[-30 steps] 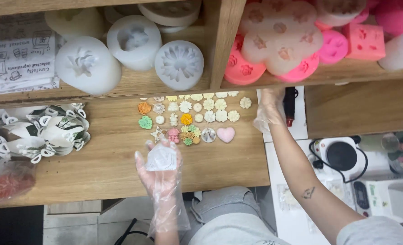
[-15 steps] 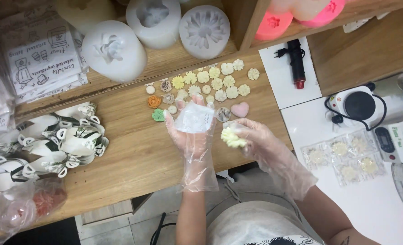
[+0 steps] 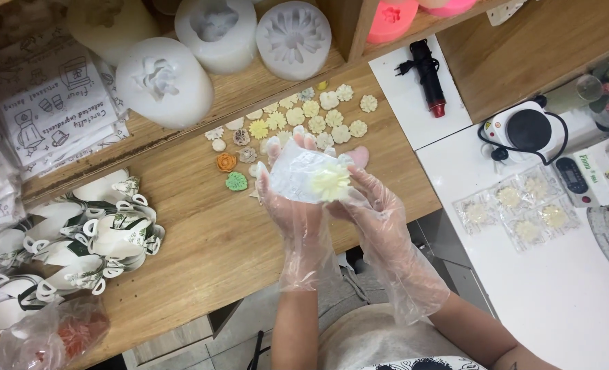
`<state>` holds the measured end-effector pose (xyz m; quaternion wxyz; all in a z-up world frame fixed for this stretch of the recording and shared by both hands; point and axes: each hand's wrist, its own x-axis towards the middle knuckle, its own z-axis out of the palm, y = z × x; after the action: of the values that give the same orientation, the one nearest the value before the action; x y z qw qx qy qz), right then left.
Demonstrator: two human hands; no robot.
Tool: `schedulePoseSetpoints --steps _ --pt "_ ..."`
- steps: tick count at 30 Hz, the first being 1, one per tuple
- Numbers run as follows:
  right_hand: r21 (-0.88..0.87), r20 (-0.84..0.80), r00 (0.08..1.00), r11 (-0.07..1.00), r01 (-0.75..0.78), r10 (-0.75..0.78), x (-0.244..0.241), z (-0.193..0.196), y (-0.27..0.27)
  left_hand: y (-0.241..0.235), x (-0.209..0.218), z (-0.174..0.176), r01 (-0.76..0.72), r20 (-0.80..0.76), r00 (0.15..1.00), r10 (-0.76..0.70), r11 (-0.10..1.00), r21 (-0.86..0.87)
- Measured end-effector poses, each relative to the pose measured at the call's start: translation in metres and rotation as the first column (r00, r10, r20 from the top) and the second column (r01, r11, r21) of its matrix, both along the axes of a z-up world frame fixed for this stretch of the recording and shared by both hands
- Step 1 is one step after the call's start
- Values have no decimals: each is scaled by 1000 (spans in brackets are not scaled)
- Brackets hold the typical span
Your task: The person is packaging small decorative wax flower items into small plastic bags.
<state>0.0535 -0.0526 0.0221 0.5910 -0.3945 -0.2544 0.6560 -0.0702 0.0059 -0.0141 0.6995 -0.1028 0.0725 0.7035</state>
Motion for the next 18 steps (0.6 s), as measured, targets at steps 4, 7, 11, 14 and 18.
schedulePoseSetpoints --steps 4,7,11,14,18 --pt "17 111 993 999 -42 40 -7 4 -6 2 0 3 -9 -25 1000 13 990 142" --pt "36 313 949 999 25 -35 -5 -14 -10 0 3 12 17 85 996 -22 998 58" --pt "84 398 912 994 74 -102 0 -19 -10 -4 7 18 84 222 969 -108 990 113" --pt "151 482 862 984 95 -157 5 -23 -8 -6 16 21 112 283 949 -142 986 121" --pt "202 592 756 960 196 -279 7 -35 -4 -8 33 25 124 179 973 -148 983 136"
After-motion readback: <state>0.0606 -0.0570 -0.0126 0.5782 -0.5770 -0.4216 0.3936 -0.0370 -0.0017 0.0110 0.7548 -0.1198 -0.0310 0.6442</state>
